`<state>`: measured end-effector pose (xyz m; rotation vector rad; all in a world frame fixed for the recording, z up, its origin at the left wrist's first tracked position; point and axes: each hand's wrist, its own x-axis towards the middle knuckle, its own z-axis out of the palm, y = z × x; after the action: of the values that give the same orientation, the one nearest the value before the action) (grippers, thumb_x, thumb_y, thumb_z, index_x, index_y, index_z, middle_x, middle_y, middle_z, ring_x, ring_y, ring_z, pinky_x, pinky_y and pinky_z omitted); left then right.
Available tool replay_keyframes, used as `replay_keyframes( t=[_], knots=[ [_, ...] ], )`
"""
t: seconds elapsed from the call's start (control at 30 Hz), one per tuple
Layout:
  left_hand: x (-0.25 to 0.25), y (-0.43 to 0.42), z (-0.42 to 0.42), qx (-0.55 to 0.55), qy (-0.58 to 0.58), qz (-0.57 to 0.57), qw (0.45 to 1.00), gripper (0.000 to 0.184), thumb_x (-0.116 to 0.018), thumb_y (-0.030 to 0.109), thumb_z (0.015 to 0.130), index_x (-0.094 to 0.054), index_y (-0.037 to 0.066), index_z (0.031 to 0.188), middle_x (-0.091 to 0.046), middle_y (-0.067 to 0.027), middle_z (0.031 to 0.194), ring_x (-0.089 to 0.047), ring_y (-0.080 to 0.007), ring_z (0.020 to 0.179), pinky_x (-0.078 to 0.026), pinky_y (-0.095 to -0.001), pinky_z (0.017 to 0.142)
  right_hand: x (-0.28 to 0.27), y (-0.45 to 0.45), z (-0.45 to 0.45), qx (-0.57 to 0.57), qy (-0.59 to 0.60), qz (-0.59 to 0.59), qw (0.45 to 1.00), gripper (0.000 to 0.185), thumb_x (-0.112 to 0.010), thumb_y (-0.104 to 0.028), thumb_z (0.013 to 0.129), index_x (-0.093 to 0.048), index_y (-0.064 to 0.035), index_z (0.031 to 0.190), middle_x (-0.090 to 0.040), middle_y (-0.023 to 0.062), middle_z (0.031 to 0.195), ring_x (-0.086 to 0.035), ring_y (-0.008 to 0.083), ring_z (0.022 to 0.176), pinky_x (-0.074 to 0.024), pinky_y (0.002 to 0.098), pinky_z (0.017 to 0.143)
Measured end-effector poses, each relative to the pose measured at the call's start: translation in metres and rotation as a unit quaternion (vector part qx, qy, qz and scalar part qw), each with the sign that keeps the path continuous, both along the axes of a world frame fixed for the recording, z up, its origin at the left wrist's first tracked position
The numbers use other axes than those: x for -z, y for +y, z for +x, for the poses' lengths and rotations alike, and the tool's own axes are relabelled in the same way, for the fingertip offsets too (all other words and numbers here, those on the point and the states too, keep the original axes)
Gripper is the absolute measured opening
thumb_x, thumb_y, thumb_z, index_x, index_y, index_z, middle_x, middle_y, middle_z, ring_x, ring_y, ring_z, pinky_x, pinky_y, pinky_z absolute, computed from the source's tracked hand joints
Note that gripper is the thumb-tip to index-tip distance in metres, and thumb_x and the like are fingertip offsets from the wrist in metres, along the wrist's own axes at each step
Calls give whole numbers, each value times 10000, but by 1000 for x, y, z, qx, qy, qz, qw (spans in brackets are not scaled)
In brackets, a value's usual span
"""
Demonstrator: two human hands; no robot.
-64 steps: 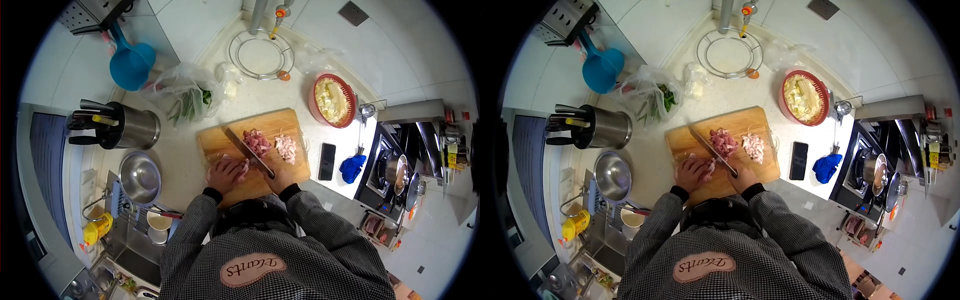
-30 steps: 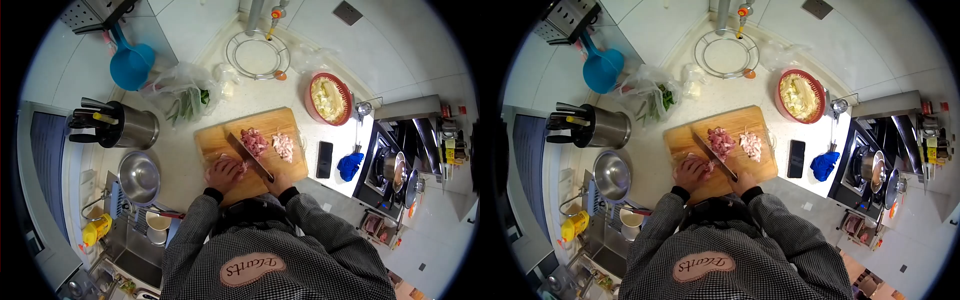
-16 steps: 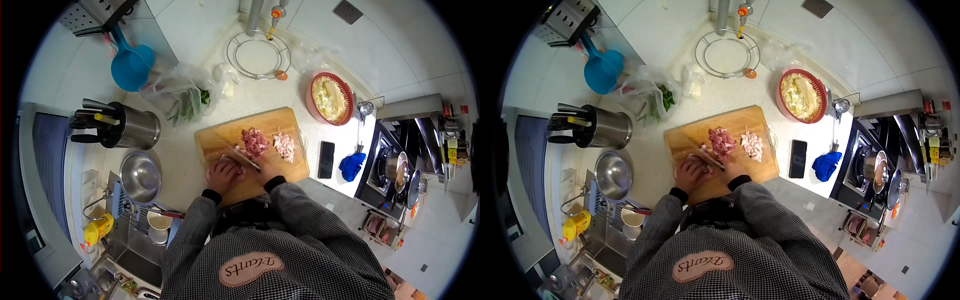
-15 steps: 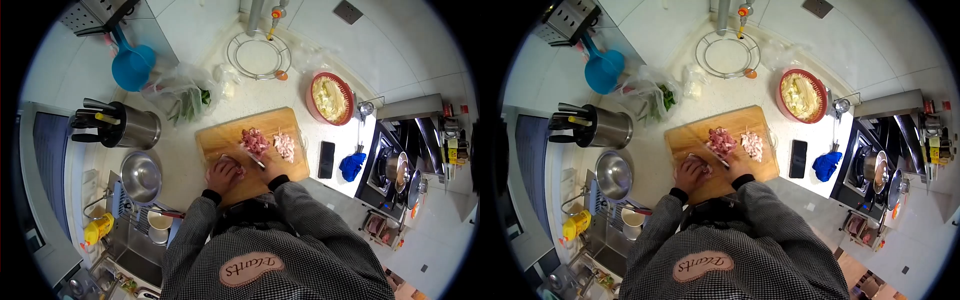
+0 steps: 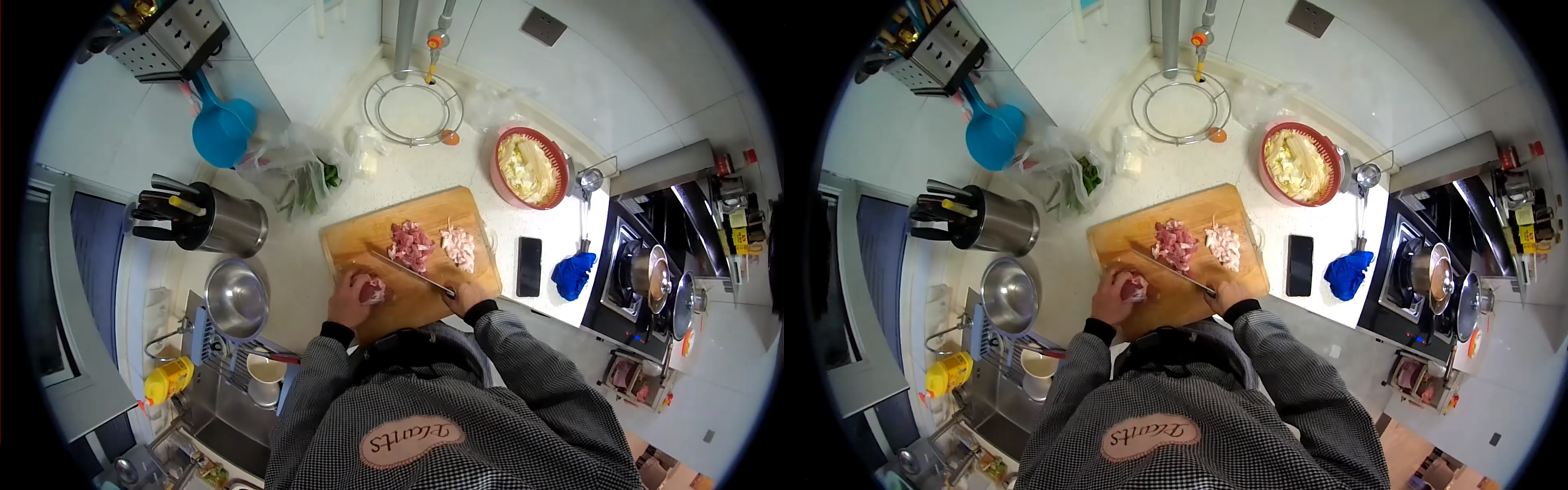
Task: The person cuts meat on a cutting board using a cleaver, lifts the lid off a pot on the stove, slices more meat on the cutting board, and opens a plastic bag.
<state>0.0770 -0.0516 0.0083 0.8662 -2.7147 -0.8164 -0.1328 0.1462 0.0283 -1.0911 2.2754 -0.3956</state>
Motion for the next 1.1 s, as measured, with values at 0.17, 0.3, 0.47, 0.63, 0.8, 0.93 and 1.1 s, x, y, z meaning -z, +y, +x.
replay_keyframes(
  t=[0.17, 0.3, 0.47, 0.63, 0.8, 0.93, 1.1],
  knots=[
    [-73, -38, 25, -137, 158, -53, 976, 306, -686, 93, 661, -546, 91, 934, -540, -100, 981, -547, -282, 906, -456, -354, 778, 6, -19, -1, -61, 133, -27, 989, 309, -577, -297, 784, -569, -128, 1043, -630, 168, 769, -610, 347, 733, -492, 443, 644],
    [-102, -76, 81, -330, 48, -111, 936, 414, -739, 154, 624, -576, 100, 1000, -542, -124, 1001, -531, -331, 998, -462, -407, 818, -16, -3, 4, -125, 91, 48, 987, 441, -565, -339, 808, -489, -140, 1195, -636, 152, 828, -625, 300, 745, -494, 424, 653],
    [-56, -118, 170, -327, -35, -88, 940, 416, -731, 125, 609, -592, 84, 998, -548, -148, 1037, -537, -360, 990, -462, -416, 831, -28, 17, 19, -80, 138, -32, 987, 332, -609, -290, 762, -541, -92, 1020, -631, 128, 765, -626, 295, 682, -491, 410, 603],
    [-27, -123, 187, -404, -67, -58, 910, 315, -637, 67, 650, -609, 71, 964, -556, -167, 1018, -540, -386, 958, -454, -429, 837, -39, 28, 23, -35, 126, -95, 987, 284, -636, -278, 734, -574, -97, 943, -626, 123, 741, -625, 300, 686, -496, 406, 626],
    [-67, -89, 98, -289, -71, -75, 952, 289, -641, 71, 689, -615, 86, 976, -575, -133, 997, -571, -282, 883, -469, -369, 766, -46, 34, 28, 25, 100, -88, 991, 250, -642, -275, 723, -603, -104, 900, -635, 132, 761, -623, 309, 700, -501, 403, 644],
    [-45, -54, 22, -98, 98, 165, 976, 331, -647, 86, 739, -587, 81, 1065, -568, -94, 985, -566, -223, 885, -473, -320, 753, -50, 47, 33, 161, 37, -44, 985, 262, -677, -276, 694, -643, -104, 890, -650, 151, 794, -635, 304, 742, -513, 379, 687],
    [-40, 5, -81, -8, 17, 198, 980, 728, -762, 160, 663, -396, 86, 1289, -453, -194, 1180, -492, -304, 1044, -411, -385, 911, -51, 70, 31, 282, 8, -80, 956, 294, -705, -296, 705, -647, -73, 888, -635, 168, 719, -639, 300, 694, -512, 333, 643]
  ],
)
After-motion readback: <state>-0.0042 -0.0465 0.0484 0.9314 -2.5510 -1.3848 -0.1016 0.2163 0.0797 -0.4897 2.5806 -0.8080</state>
